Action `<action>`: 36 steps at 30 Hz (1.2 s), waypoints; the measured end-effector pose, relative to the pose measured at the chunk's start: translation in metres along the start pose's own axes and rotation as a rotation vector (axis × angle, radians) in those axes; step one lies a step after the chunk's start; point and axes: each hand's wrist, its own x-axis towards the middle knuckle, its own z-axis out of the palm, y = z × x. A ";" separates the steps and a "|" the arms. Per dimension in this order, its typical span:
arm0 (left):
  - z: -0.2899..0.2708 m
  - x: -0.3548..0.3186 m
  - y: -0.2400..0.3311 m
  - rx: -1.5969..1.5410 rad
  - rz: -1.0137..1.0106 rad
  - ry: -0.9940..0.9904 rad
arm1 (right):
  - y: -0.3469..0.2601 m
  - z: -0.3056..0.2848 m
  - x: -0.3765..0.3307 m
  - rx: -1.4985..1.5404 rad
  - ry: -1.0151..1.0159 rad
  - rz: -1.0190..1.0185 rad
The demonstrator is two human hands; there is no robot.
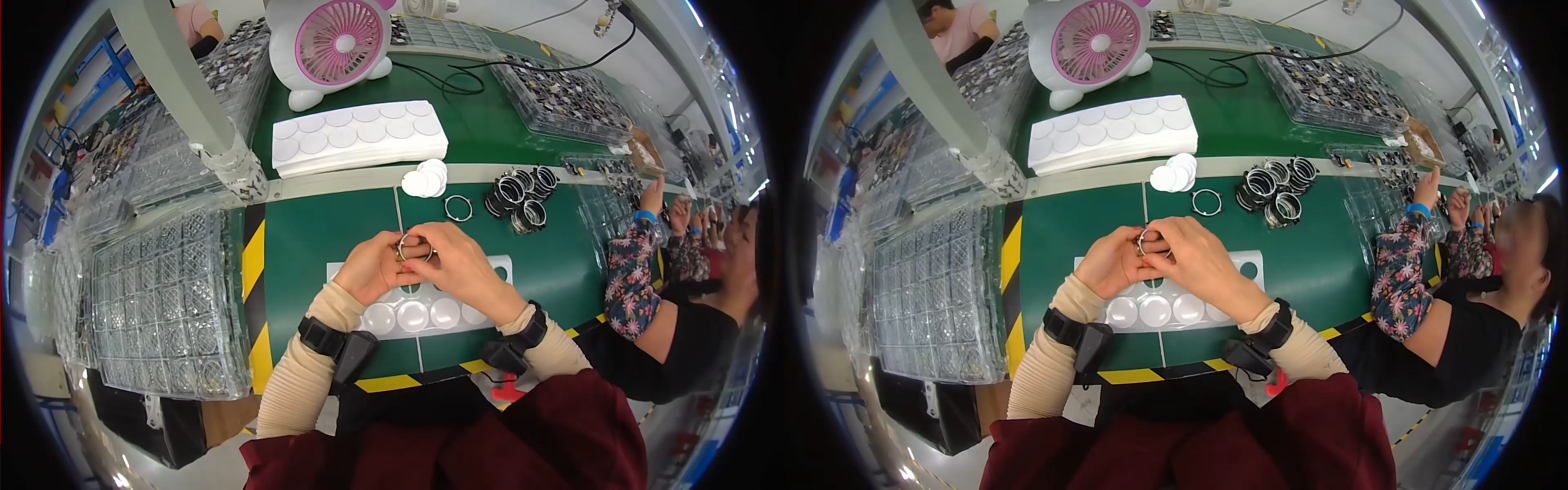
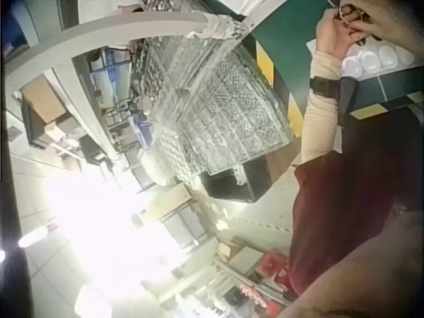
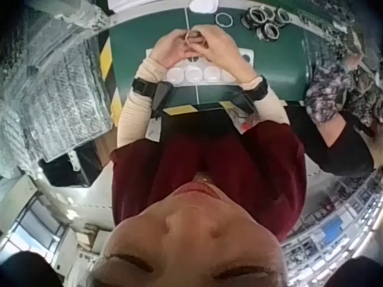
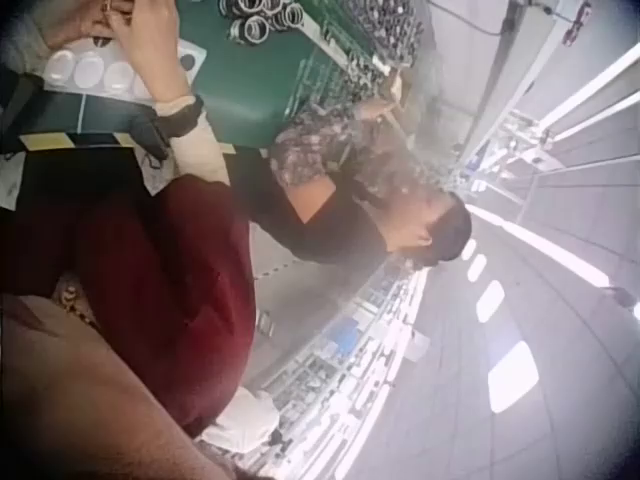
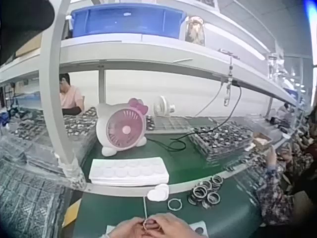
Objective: The person peels a white sticker from a sheet, presses it onto a metal ring, and rubs the surface before placing the assembled part onto a stack. This process is then repeated with another sticker and metal ring.
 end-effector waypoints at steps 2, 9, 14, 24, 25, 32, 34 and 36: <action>0.006 -0.002 0.001 0.081 -0.087 -0.011 | 0.003 -0.007 0.000 -0.093 0.028 -0.034; 0.012 -0.004 0.005 0.154 -0.090 0.016 | 0.037 -0.031 0.016 -0.426 0.107 0.063; 0.011 -0.005 0.006 0.130 -0.033 0.019 | 0.057 -0.027 0.013 -0.344 0.040 0.036; 0.008 -0.008 0.015 0.101 0.092 0.009 | 0.054 0.001 0.003 -0.341 0.247 -0.033; 0.007 -0.008 0.015 0.110 0.091 0.013 | 0.054 0.002 0.002 -0.339 0.247 -0.027; 0.000 -0.005 0.013 0.111 0.086 0.042 | 0.049 -0.008 0.000 -0.423 0.222 -0.107; 0.000 -0.006 0.015 0.114 0.091 0.042 | 0.048 -0.008 -0.002 -0.413 0.190 -0.114; -0.001 -0.006 0.015 0.114 0.091 0.042 | 0.048 -0.008 -0.003 -0.396 0.132 -0.141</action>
